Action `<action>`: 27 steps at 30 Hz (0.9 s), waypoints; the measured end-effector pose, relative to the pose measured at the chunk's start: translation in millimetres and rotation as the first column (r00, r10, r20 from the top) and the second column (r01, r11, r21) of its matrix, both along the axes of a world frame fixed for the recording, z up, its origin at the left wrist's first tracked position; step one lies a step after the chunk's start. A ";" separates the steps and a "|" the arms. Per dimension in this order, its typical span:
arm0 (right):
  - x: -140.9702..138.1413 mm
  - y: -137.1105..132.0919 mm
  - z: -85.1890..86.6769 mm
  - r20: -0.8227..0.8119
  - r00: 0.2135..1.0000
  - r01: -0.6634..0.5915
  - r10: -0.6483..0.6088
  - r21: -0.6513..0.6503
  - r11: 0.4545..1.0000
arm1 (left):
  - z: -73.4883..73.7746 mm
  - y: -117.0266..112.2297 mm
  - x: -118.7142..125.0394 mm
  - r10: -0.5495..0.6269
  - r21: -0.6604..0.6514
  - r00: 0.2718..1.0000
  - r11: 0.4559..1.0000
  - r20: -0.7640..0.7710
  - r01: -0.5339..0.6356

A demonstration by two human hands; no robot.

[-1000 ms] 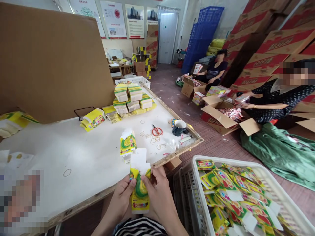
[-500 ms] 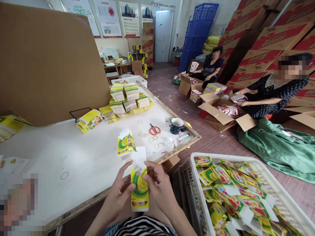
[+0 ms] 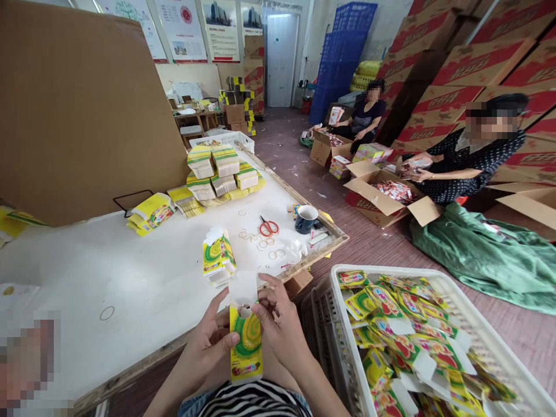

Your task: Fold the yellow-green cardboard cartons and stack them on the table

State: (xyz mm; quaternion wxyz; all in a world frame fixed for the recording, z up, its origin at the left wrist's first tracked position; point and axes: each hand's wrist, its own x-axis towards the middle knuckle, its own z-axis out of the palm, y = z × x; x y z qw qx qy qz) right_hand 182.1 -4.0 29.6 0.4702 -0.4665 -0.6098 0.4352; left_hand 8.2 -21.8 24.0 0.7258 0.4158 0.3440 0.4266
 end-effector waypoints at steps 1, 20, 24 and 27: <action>1.2 0.2 -0.3 0.005 1.000 -0.012 0.012 0.019 1.000 | 0.8 0.9 -0.5 -0.012 0.003 1.000 1.000 -0.020 0.012; -2.5 3.5 -6.0 0.353 0.934 -0.011 0.059 -0.137 0.991 | -9.2 3.7 2.7 0.039 0.063 0.991 0.998 -0.128 -0.031; -1.5 1.4 -5.4 0.356 0.933 -0.027 0.052 -0.075 0.997 | -4.3 6.8 1.6 0.066 0.020 0.992 0.998 -0.108 -0.064; 3.5 0.9 -5.2 0.275 0.961 -0.013 0.016 -0.014 1.000 | -1.4 7.8 3.0 0.062 0.007 0.995 0.998 -0.082 -0.061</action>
